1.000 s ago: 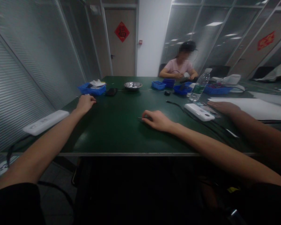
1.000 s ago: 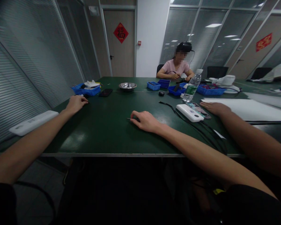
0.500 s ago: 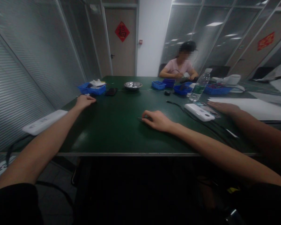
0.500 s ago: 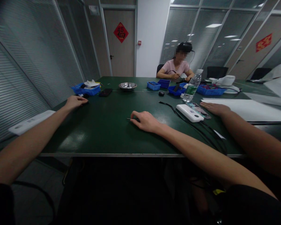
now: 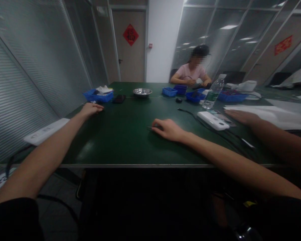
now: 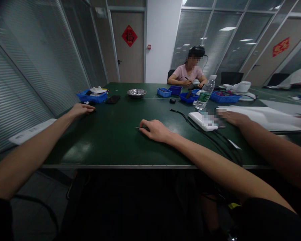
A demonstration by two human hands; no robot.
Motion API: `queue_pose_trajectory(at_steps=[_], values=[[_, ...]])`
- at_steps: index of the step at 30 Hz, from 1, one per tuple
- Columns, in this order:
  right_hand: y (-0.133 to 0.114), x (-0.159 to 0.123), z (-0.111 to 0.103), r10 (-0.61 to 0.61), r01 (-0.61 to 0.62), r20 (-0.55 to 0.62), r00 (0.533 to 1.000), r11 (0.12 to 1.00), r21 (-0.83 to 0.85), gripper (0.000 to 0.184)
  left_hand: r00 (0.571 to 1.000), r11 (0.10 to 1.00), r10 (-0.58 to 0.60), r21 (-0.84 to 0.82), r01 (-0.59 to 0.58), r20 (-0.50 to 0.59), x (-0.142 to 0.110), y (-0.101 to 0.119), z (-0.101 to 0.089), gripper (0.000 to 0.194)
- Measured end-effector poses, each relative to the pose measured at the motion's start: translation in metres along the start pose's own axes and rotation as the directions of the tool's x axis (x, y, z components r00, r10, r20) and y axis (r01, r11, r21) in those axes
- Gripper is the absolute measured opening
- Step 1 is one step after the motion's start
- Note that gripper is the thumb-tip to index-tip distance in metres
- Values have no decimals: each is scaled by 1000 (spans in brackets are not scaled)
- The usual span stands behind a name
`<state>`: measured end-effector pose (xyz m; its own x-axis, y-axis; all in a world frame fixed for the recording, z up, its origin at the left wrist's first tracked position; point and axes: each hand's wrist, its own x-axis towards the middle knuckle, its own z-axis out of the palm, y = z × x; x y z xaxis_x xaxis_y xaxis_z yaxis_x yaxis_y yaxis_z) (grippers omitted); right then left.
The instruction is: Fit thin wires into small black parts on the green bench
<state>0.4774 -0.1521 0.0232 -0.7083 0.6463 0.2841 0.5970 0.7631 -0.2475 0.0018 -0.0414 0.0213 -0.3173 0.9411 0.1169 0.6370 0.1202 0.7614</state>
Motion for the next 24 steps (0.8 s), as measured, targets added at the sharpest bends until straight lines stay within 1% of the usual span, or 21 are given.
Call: queue_pose_trajectory(at_steps=[3, 6, 8, 11, 13, 14, 15, 17, 18, 19, 21, 22, 24], values=[[-1, 0, -1, -5, 5, -3, 1000, 1000, -1, 23, 992, 986, 112, 121, -119, 66, -3, 3, -2, 32], [-2, -1, -2, -11, 11, -2, 1000, 1000, 5, 24, 974, 950, 192, 228, -215, 117, -8, 10, 2, 27], [-2, -1, -2, -10, 10, -4, 1000, 1000, 11, 23, 960, 944, 224, 206, -256, 168, -15, 19, 9, 28], [-2, -1, -1, -8, 8, -6, 1000, 1000, 21, 22, 919, 950, 274, 66, -304, 283, -35, 38, 31, 35], [-3, -1, -1, -7, 8, -17, 1000, 999, 32, 22, 872, 940, 331, -44, -338, 361, -56, 55, 50, 39], [-4, -1, -1, -8, 9, -27, 1000, 999, 43, 22, 832, 923, 378, -97, -372, 406, -68, 64, 60, 38], [-6, -1, -1, -10, 12, -40, 999, 998, 57, 22, 772, 894, 442, -161, -417, 457, -81, 73, 69, 38], [-10, -2, -1, -23, 29, -72, 997, 995, 91, 22, 649, 826, 560, -288, -484, 515, -106, 89, 87, 36], [-13, -2, -2, -33, 42, -86, 996, 994, 104, 23, 597, 796, 601, -331, -506, 531, -118, 95, 94, 35], [-15, -3, -2, -45, 56, -97, 994, 992, 111, 22, 556, 769, 635, -369, -522, 537, -129, 100, 99, 35], [-19, -4, -3, -63, 76, -106, 992, 990, 122, 20, 494, 728, 680, -417, -544, 542, -144, 107, 105, 35], [-21, -4, -3, -66, 80, -104, 992, 989, 127, 20, 474, 711, 696, -427, -558, 539, -149, 108, 106, 36], [-22, -5, -3, -58, 72, -108, 993, 989, 131, 19, 453, 681, 721, -413, -604, 525, -154, 108, 106, 38]])
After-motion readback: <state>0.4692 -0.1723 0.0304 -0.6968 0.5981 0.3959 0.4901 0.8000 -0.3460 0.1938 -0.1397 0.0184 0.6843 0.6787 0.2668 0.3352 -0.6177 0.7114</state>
